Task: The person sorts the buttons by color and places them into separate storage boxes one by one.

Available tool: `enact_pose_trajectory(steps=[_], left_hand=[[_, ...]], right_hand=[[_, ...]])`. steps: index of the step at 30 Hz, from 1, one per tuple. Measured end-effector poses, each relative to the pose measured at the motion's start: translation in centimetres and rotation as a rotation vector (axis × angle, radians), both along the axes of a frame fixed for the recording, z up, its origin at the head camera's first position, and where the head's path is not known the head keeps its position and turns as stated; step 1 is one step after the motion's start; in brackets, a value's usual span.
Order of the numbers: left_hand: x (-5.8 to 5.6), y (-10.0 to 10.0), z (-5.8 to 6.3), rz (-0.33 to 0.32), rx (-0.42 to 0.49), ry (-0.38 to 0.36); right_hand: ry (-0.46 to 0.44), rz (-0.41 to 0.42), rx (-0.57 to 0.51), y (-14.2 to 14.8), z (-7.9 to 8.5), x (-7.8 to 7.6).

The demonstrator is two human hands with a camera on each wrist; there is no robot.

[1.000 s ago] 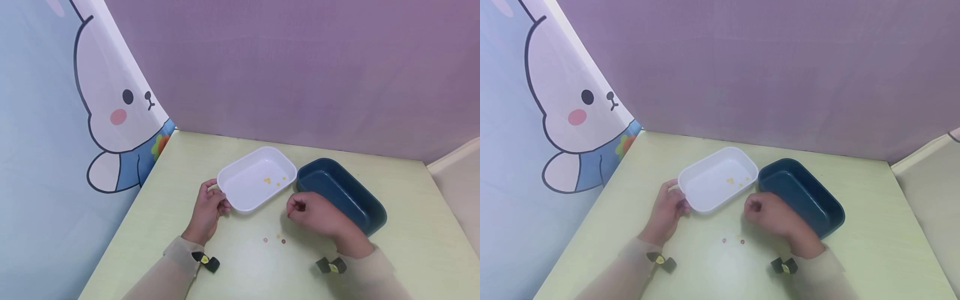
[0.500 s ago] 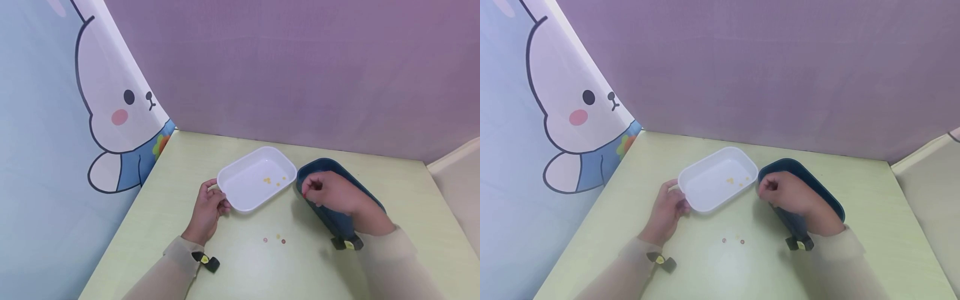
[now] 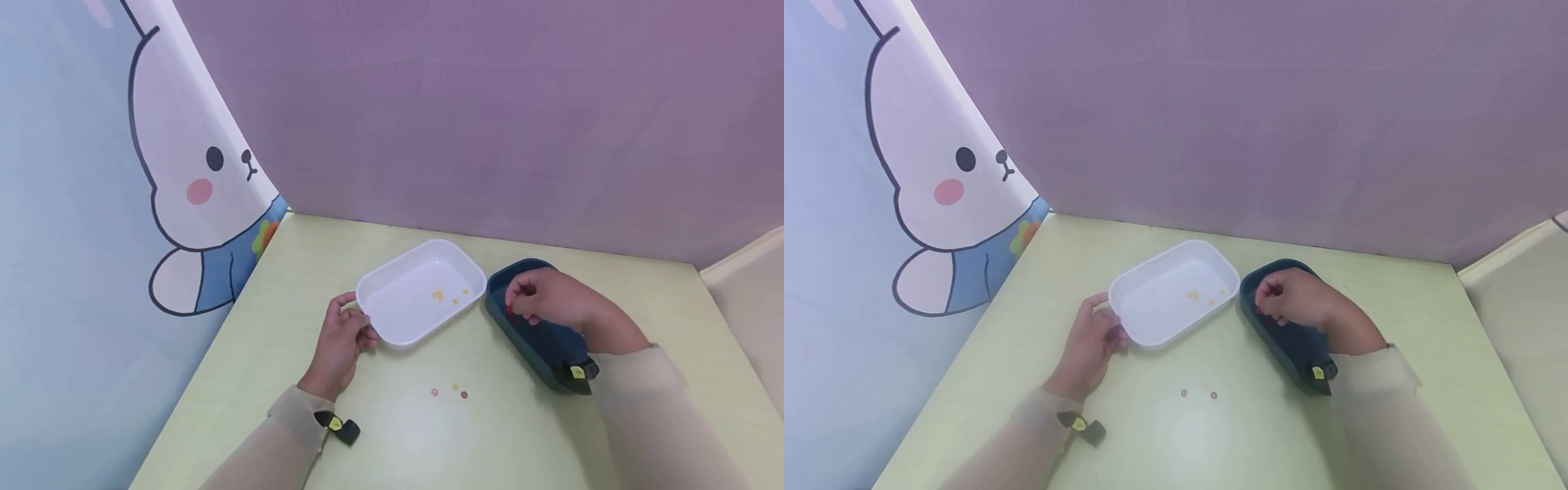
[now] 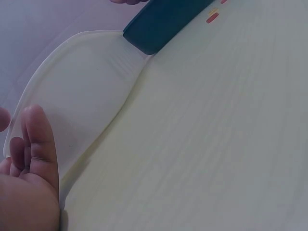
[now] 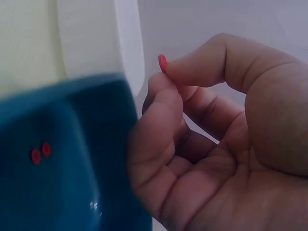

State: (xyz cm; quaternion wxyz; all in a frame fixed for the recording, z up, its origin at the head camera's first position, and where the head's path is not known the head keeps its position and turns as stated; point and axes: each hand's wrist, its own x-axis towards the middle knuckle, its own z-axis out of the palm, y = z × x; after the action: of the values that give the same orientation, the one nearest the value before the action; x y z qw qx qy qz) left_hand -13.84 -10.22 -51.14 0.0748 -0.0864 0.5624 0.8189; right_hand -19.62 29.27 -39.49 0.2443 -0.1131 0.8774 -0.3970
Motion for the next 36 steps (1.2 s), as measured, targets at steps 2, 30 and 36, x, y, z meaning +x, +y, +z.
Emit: enact_pose_trajectory(steps=[2,30,36], left_hand=[[0.0,0.0,0.0,-0.002,0.003,-0.006],[-0.1,-0.1,-0.4,0.0,-0.005,0.006],[-0.1,0.0,-0.5,0.0,-0.001,0.002]], right_hand=[[-0.013,-0.005,0.014,0.3,-0.3,-0.3],[-0.075,-0.027,0.082,2.4,-4.8,-3.1],[-0.069,-0.025,0.081,2.5,-5.1,-3.3]])
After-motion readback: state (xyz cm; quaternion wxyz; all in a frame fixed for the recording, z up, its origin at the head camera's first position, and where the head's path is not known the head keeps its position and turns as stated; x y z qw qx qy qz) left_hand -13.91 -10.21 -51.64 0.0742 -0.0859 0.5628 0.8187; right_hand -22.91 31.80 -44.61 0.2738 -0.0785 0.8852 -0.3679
